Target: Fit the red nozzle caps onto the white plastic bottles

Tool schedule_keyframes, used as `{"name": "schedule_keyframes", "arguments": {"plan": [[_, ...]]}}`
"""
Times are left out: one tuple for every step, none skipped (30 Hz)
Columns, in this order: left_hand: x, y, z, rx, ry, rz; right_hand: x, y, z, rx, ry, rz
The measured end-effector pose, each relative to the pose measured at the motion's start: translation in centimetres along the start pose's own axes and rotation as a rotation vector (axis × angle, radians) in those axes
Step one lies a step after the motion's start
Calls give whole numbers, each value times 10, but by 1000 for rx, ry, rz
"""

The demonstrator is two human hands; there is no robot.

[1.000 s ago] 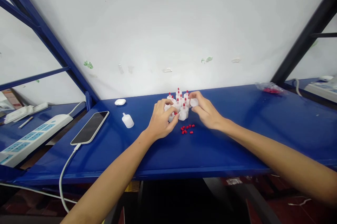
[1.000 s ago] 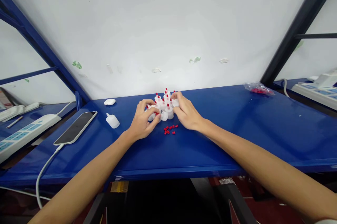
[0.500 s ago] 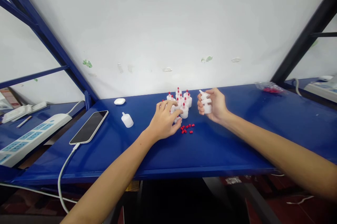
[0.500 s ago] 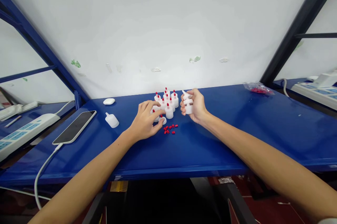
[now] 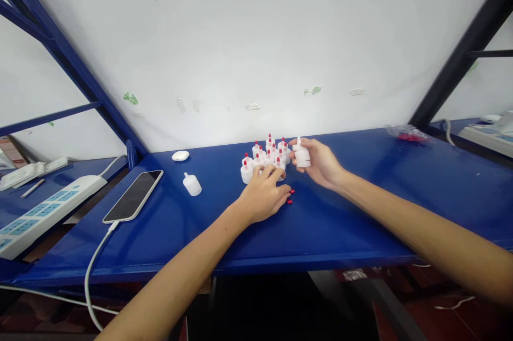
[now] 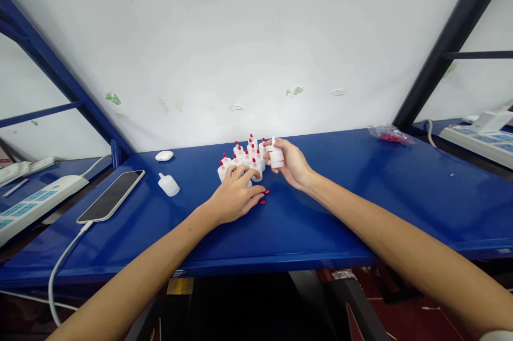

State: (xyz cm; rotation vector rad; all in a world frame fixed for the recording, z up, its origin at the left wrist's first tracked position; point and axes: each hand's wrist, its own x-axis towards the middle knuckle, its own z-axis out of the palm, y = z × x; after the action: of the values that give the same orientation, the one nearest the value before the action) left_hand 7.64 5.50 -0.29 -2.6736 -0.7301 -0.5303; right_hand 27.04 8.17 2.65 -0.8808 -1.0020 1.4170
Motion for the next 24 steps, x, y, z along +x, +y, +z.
{"name": "schedule_keyframes", "arguments": {"plan": [[0, 0, 0, -26, 22, 4, 0, 1, 1, -22, -13, -29], [0, 0, 0, -58, 59, 10, 0, 3, 1, -57, -27, -73], [0, 0, 0, -97, 112, 15, -1, 5, 1, -109, -50, -129], [0, 0, -1, -141, 183, 16, -3, 6, 0, -184, -79, -198], [0, 0, -2, -187, 268, 7, -5, 8, 0, -284, -115, -277], [1, 0, -3, -233, 361, -12, -8, 9, -1, -405, -153, -359], [1, 0, -4, -274, 454, -40, -12, 9, -1, -536, -191, -437], [1, 0, -5, -307, 537, -72, -16, 10, -1, -661, -227, -506], [1, -1, -6, -331, 604, -103, -19, 10, 0, -767, -257, -565], [1, -1, -6, -345, 648, -128, -22, 11, 1, -842, -276, -616], [1, -2, -6, -352, 670, -145, -25, 11, 3, -890, -293, -653], [1, -3, -6, -355, 679, -152, -27, 11, 4, -916, -305, -677], [1, -3, -6, -357, 679, -154, -28, 12, 5, -931, -315, -690], [1, -3, -6, -361, 677, -152, -29, 12, 5, -944, -323, -694], [1, -3, -6, -368, 679, -148, -29, 13, 6, -956, -328, -695], [1, -3, -6, -378, 684, -147, -29, 13, 6, -966, -333, -696], [1, -3, -6, -388, 694, -151, -29, 13, 5, -972, -338, -698], [0, -3, -6, -394, 700, -156, -29, 13, 5, -972, -341, -703], [0, -4, -6, -395, 701, -163, -29, 13, 5, -971, -343, -710], [0, -4, -6, -393, 692, -170, -29, 13, 4, -969, -341, -715], [-1, -4, -6, -388, 675, -174, -29, 13, 4, -969, -337, -713], [-1, -5, -6, -383, 653, -178, -29, 12, 5, -973, -333, -706], [-2, -5, -5, -380, 634, -183, -30, 12, 5, -979, -330, -696], [-2, -6, -5, -378, 620, -189, -30, 12, 6, -988, -327, -683]]}}
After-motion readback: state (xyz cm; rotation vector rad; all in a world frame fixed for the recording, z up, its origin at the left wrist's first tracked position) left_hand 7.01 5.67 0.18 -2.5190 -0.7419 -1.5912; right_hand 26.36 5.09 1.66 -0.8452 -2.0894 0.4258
